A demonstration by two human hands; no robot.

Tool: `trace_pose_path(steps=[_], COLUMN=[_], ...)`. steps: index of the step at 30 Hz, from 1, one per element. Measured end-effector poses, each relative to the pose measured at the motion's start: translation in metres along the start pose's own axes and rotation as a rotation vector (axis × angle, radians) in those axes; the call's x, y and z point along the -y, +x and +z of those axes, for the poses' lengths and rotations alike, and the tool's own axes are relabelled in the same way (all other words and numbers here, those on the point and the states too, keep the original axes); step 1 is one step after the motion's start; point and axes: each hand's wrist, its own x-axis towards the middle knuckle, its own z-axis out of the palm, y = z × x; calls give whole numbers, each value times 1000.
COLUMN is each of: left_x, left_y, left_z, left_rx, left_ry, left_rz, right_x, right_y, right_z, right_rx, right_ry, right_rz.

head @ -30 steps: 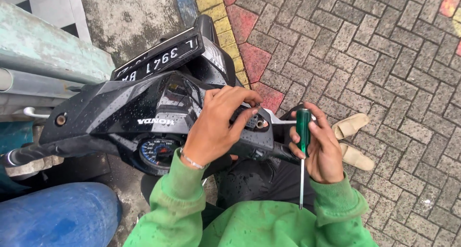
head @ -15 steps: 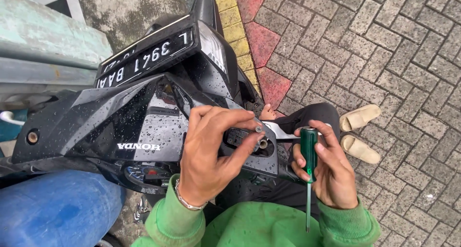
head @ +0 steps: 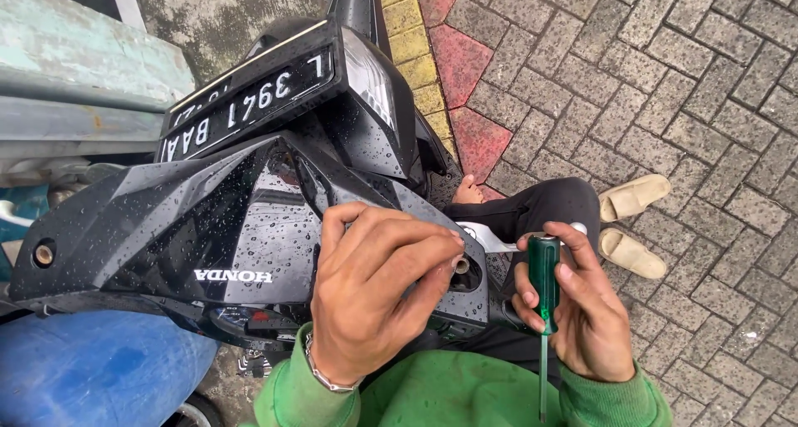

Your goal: Unscrewing the dashboard panel of a motorcycle using a screwdriver

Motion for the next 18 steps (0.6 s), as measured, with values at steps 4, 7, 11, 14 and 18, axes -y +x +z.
trace_pose_path(steps=[4,7,11,14,18], left_x=[-3,-4,-4,-7,-25], left_y=[2,2,-1,-9,-42], left_z=[2,3,1,-4,-22], left_rx=[-10,24,27,28,-31], left_ry=[38,62,104,141,41], left_rz=[2,-4,31,81,94], right_x=[-1,-1,-2,-1,-1], right_y=[0,0,0,1,2], right_z=[-1,-1,-2,-2,-3], right_rx=[-12,-11,-10,-10,-6], right_ry=[2,-8,-29,-59,-97], right_rz=[-1,-2,-5,-1,-13])
